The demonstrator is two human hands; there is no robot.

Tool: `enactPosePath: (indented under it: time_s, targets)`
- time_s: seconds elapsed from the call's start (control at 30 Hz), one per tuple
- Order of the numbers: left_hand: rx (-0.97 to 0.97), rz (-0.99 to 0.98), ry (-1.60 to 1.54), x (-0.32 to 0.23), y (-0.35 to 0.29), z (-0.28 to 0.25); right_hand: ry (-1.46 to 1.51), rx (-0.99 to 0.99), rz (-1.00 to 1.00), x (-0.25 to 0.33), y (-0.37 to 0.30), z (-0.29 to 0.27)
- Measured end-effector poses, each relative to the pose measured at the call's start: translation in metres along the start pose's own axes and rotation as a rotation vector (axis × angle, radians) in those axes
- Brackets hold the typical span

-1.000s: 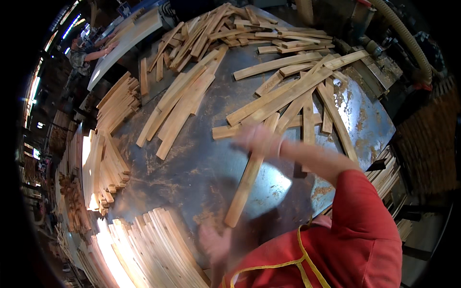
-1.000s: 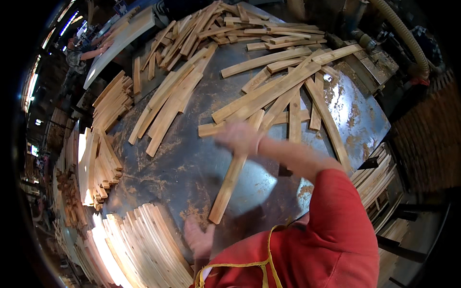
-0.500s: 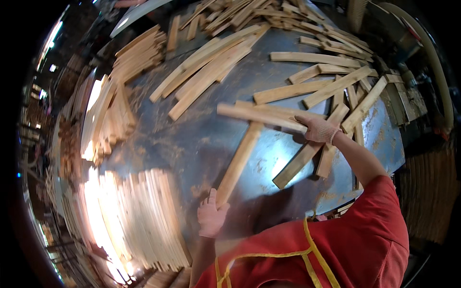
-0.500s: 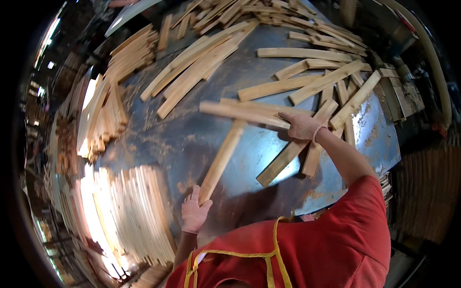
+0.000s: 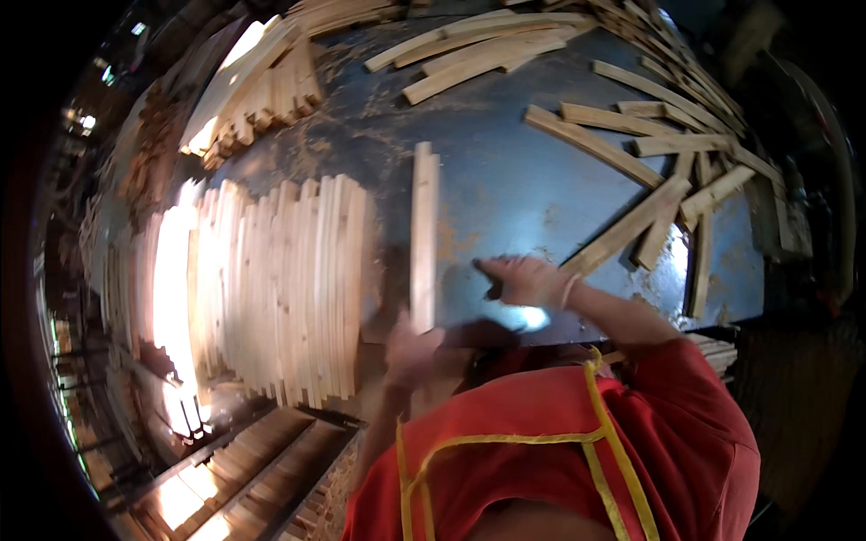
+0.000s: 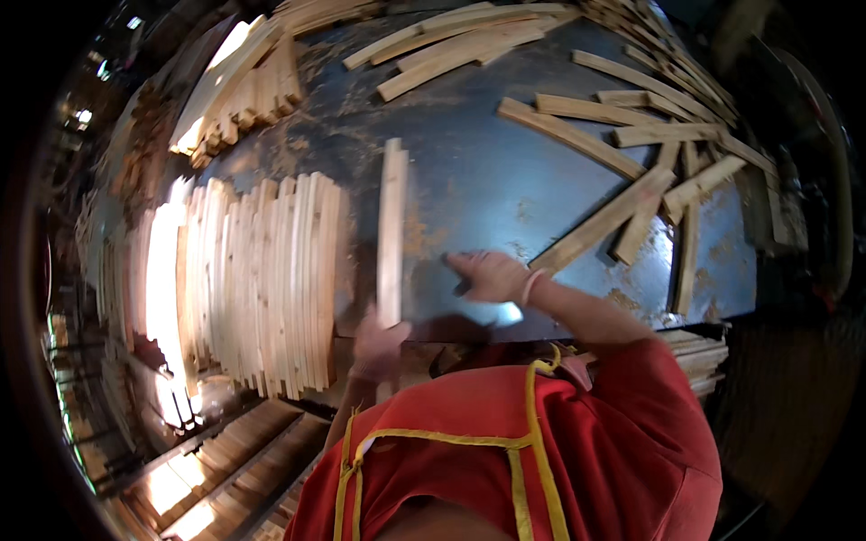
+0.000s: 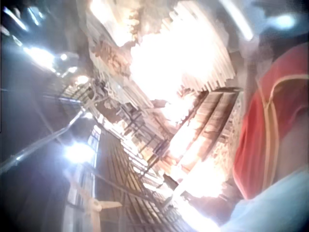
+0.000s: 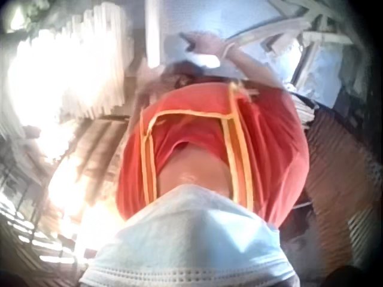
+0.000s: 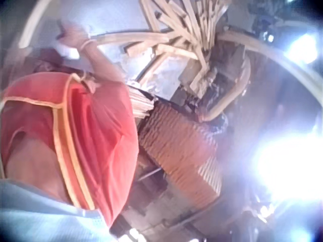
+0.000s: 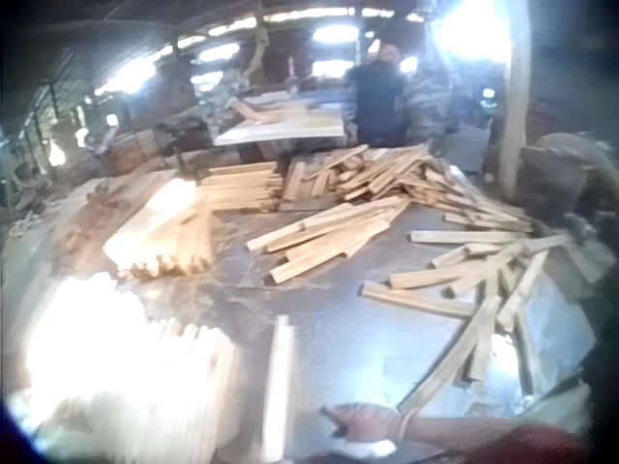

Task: The person picks up wooden planks from a scattered pile on the floor and arranges them into a neat stack. They handle the planks by hand, repeatedly lifting and placing them to build a growing pile of organized lumber.

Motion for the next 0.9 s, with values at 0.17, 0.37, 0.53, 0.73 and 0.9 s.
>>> enactPosePath:
  time_s: [0.17,0.37,0.53,0.73,0.9]
  targets:
    - [-0.616,0.273,0.756,0.080,-0.041,-0.067,-0.912,0.030,0.333,-0.126,-0.106,-0.085]
    - [-0.594,0.344,0.874,0.025,-0.018,-0.045,-0.595,-0.342,0.032,-0.093,-0.098,-0.060]
    - [-0.243,0.585,0.844,-0.070,0.019,0.064,-0.402,-0.821,0.433,-0.198,-0.144,-0.159]
    - [-0.007,0.562,0.972,-0.111,0.048,0.140,0.423,-1.249,1.520,-0.425,-0.340,-0.205]
    - [0.008,0.315,0.322,-0.146,0.063,0.125,0.784,-1.491,1.099,-0.448,-0.322,-0.198]
Point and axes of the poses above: each hand's wrist, its own y-axis towards the middle knuckle, its own z-axis out of the palm, x = y × z, the point moved 6 cm from there along y, towards the middle knuckle, and after that the axes turned 1 degree about x, right-handed, at the moved point
